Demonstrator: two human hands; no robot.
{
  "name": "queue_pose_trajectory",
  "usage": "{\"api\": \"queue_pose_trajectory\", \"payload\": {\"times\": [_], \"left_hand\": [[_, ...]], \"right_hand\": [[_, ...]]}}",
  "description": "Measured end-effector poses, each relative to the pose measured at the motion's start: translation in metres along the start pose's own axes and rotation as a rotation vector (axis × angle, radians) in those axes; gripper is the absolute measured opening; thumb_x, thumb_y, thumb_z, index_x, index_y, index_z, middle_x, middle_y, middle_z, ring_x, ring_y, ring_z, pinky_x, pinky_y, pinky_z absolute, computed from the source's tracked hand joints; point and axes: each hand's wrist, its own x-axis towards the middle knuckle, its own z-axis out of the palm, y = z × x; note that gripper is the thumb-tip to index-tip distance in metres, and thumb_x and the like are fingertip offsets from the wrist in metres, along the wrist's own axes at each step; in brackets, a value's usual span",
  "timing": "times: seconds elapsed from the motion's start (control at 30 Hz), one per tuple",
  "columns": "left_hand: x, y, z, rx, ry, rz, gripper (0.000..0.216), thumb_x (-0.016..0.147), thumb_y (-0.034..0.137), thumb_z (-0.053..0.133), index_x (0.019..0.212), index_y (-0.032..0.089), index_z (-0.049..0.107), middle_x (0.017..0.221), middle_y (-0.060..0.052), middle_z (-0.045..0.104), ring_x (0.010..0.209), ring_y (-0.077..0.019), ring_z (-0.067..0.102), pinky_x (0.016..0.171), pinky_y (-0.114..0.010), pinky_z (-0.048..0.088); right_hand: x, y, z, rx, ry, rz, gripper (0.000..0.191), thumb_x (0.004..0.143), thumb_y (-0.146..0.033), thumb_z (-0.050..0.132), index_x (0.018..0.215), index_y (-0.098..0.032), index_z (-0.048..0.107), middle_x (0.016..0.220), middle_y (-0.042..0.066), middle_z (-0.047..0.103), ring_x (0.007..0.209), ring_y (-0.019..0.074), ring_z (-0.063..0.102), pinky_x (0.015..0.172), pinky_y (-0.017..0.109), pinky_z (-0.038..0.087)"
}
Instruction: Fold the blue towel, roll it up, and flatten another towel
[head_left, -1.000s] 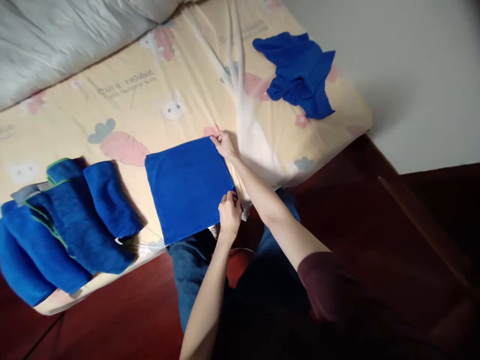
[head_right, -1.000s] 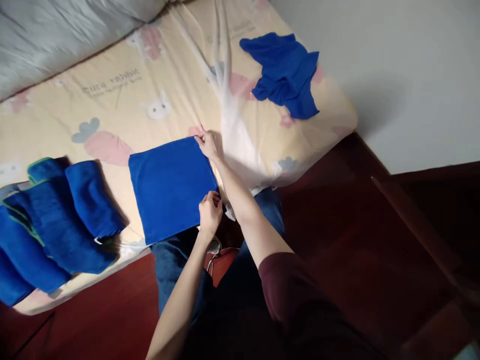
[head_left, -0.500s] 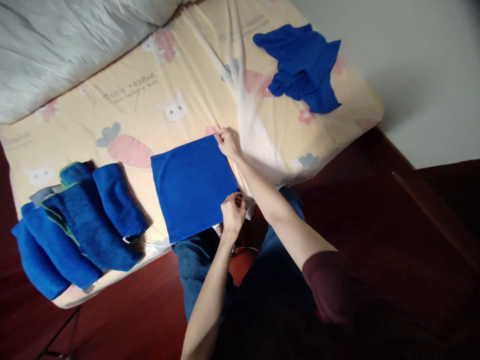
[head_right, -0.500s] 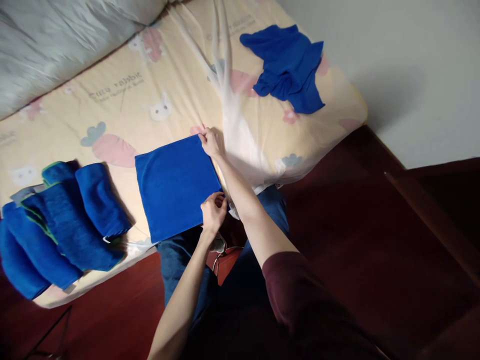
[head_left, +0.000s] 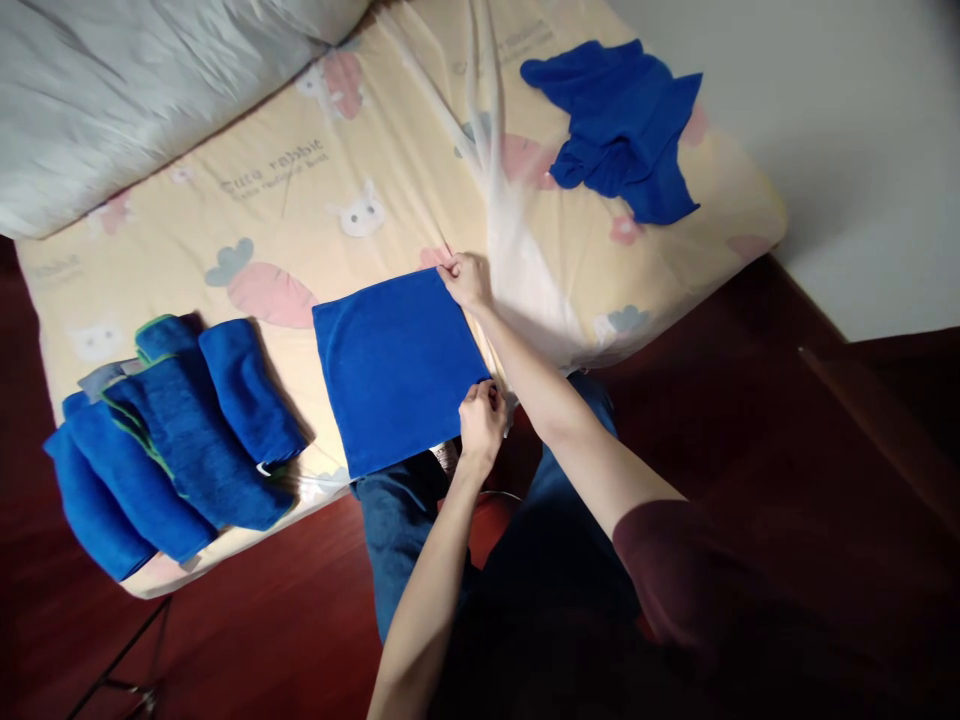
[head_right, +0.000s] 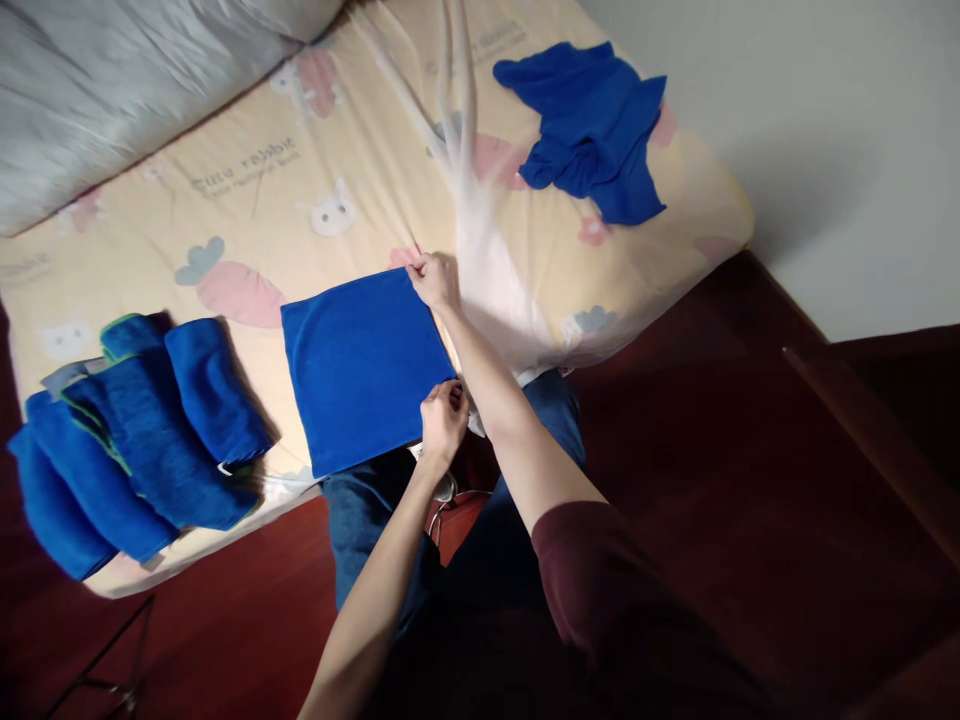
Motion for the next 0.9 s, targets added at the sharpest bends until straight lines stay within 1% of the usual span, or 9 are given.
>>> {"api": "queue_pose_trajectory", "payload": {"times": [0.07,0.13,0.23,0.33,0.43,0.53,0.6,0.7,0.9], "left_hand": [[0.003,-0.004,-0.009,-0.011,0.009,0.041,0.019,0.101,0.016,0.055,0.110,0.018,0.072,0.102,-0.011,0.072,0.081,-0.0192,0.069,0.083,-0.033,0.058],[0.013,-0.014,-0.030,0.028,0.065,0.101,0.024,0.104,0.021,0.050,0.115,0.018,0.071,0.108,-0.013,0.073,0.092,-0.0214,0.071,0.092,-0.036,0.059],[0.047,-0.042,-0.084,0.206,0.196,0.140,0.033,0.105,0.025,0.046,0.126,0.017,0.069,0.126,-0.016,0.072,0.124,-0.0285,0.065,0.115,-0.047,0.050],[0.096,-0.080,-0.149,0.403,0.256,0.114,0.043,0.103,0.027,0.046,0.140,0.012,0.064,0.157,-0.020,0.054,0.148,-0.0346,0.048,0.127,-0.054,0.037],[0.147,-0.112,-0.208,0.481,0.214,0.069,0.050,0.101,0.018,0.036,0.144,0.009,0.061,0.155,-0.021,0.056,0.148,-0.0312,0.050,0.128,-0.051,0.037],[0.186,-0.131,-0.249,0.567,0.144,-0.003,0.048,0.095,0.016,0.039,0.133,0.009,0.068,0.137,-0.021,0.068,0.132,-0.0312,0.061,0.120,-0.049,0.045],[0.203,-0.137,-0.267,0.600,0.071,-0.021,0.040,0.091,0.018,0.048,0.121,0.011,0.073,0.126,-0.019,0.072,0.121,-0.0303,0.066,0.115,-0.045,0.049],[0.220,-0.143,-0.279,0.601,0.023,-0.033,0.026,0.086,0.023,0.059,0.105,0.014,0.075,0.113,-0.016,0.075,0.110,-0.0283,0.069,0.111,-0.043,0.050],[0.231,-0.153,-0.277,0.571,0.128,-0.080,0.019,0.083,0.023,0.058,0.093,0.016,0.072,0.097,-0.014,0.076,0.100,-0.0290,0.070,0.102,-0.045,0.055]], "right_hand": [[-0.005,-0.004,-0.005,-0.024,0.005,-0.017,0.016,0.100,-0.023,0.066,0.086,-0.016,0.067,0.072,0.000,0.062,0.069,0.0153,0.059,0.078,0.030,0.049],[-0.011,-0.007,-0.009,-0.052,0.016,-0.041,0.015,0.101,-0.021,0.064,0.087,-0.017,0.068,0.074,0.002,0.065,0.072,0.0168,0.062,0.082,0.031,0.051],[-0.017,-0.009,-0.011,-0.080,0.023,-0.061,0.014,0.102,-0.021,0.061,0.093,-0.018,0.070,0.078,0.005,0.069,0.079,0.0200,0.066,0.086,0.033,0.053],[-0.019,-0.008,-0.009,-0.086,0.020,-0.058,0.015,0.103,-0.025,0.060,0.096,-0.018,0.071,0.082,0.007,0.071,0.084,0.0225,0.069,0.088,0.035,0.055],[-0.018,-0.006,-0.006,-0.099,0.017,-0.062,0.016,0.104,-0.027,0.059,0.099,-0.018,0.072,0.083,0.008,0.071,0.086,0.0231,0.069,0.086,0.035,0.055],[-0.018,-0.005,-0.004,-0.127,0.015,-0.066,0.017,0.104,-0.027,0.059,0.100,-0.018,0.072,0.083,0.008,0.071,0.086,0.0226,0.069,0.086,0.035,0.055],[-0.017,-0.005,-0.004,-0.151,0.013,-0.069,0.017,0.105,-0.027,0.058,0.101,-0.018,0.072,0.084,0.008,0.072,0.086,0.0227,0.069,0.087,0.035,0.055],[-0.017,-0.004,-0.003,-0.175,0.014,-0.074,0.019,0.105,-0.028,0.056,0.103,-0.018,0.072,0.084,0.008,0.072,0.087,0.0232,0.069,0.088,0.035,0.056],[-0.017,-0.004,-0.003,-0.187,0.010,-0.086,0.020,0.105,-0.030,0.056,0.105,-0.018,0.073,0.082,0.008,0.071,0.084,0.0229,0.070,0.089,0.037,0.058]]}}
